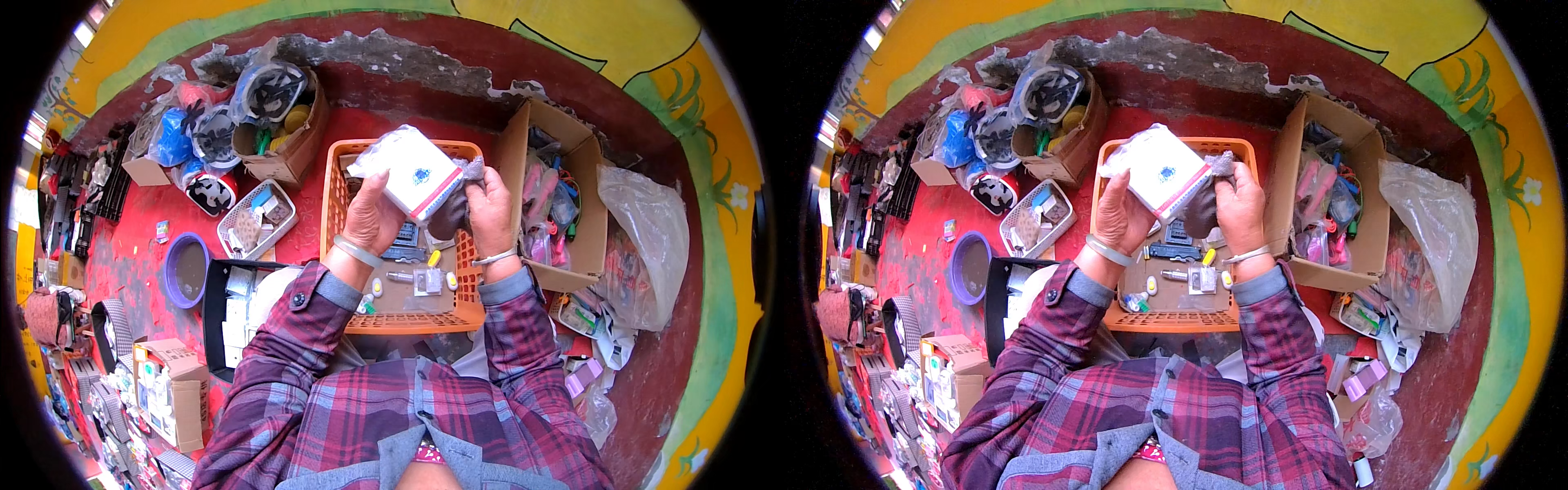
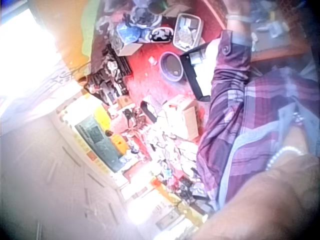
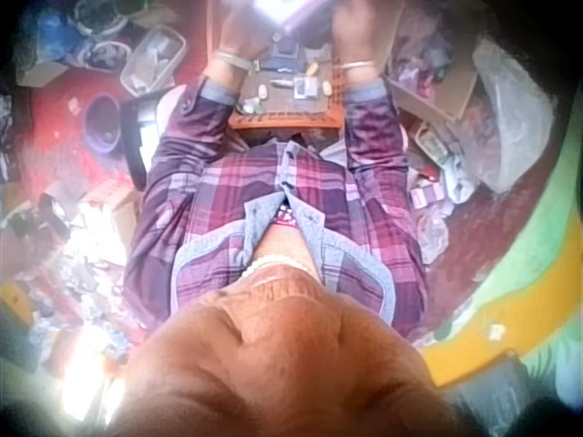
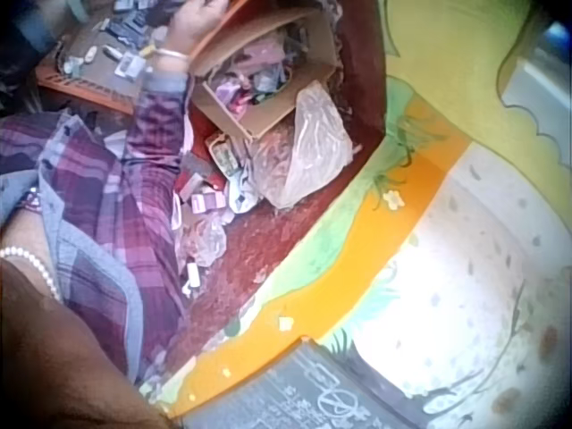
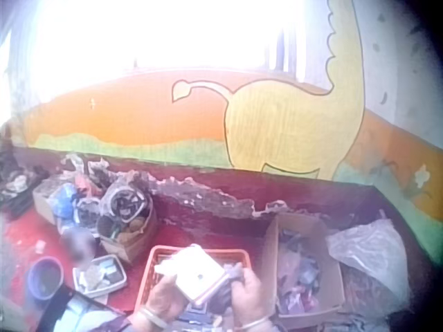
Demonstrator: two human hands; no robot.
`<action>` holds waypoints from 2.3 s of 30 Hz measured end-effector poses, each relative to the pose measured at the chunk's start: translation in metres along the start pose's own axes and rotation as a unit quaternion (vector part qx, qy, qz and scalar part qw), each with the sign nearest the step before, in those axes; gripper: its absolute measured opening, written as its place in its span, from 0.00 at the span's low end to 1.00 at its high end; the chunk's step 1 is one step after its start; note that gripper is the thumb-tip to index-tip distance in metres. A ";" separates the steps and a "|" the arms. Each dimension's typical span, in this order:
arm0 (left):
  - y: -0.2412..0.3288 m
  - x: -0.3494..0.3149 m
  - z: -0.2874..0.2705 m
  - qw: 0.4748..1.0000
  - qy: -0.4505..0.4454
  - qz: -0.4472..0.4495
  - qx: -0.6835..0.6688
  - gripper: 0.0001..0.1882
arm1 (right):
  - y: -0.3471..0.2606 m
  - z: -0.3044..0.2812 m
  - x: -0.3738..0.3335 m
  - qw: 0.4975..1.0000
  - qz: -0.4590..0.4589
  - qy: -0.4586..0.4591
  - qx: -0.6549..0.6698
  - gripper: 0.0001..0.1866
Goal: The person cleans small electronic components and plastic housings with a grey cloth, handling them one at a time and placing the cleaned items into a black tray on the floor.
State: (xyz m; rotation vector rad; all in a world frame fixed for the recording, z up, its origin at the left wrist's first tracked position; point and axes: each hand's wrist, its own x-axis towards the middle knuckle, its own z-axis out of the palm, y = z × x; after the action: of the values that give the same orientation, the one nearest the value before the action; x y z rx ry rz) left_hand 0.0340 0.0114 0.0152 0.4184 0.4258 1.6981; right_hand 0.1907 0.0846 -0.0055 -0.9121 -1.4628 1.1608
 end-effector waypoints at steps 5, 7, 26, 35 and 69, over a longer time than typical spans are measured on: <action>0.005 0.001 0.003 0.997 -0.076 0.023 -0.007 0.38 | -0.004 -0.008 -0.003 0.850 0.258 -0.159 0.432 0.15; 0.000 0.001 -0.010 0.999 -0.049 0.005 0.005 0.40 | -0.003 -0.004 -0.005 0.805 0.300 -0.172 0.481 0.16; 0.027 0.001 -0.005 0.948 -0.076 0.057 0.302 0.21 | -0.008 -0.021 0.000 0.777 0.351 -0.181 0.491 0.17; 0.043 0.007 -0.017 0.992 0.046 0.057 0.103 0.22 | -0.024 -0.038 0.009 0.856 0.181 -0.121 0.468 0.18; 0.006 -0.004 -0.003 0.966 0.017 -0.033 0.254 0.17 | -0.026 0.008 -0.016 0.997 -0.059 -0.033 -0.028 0.08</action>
State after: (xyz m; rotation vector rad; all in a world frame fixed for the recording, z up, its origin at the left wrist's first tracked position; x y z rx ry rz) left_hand 0.0277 0.0066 0.0158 0.7379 0.8984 1.5208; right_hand 0.1871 0.0614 0.0157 -0.8208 -1.5868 1.0774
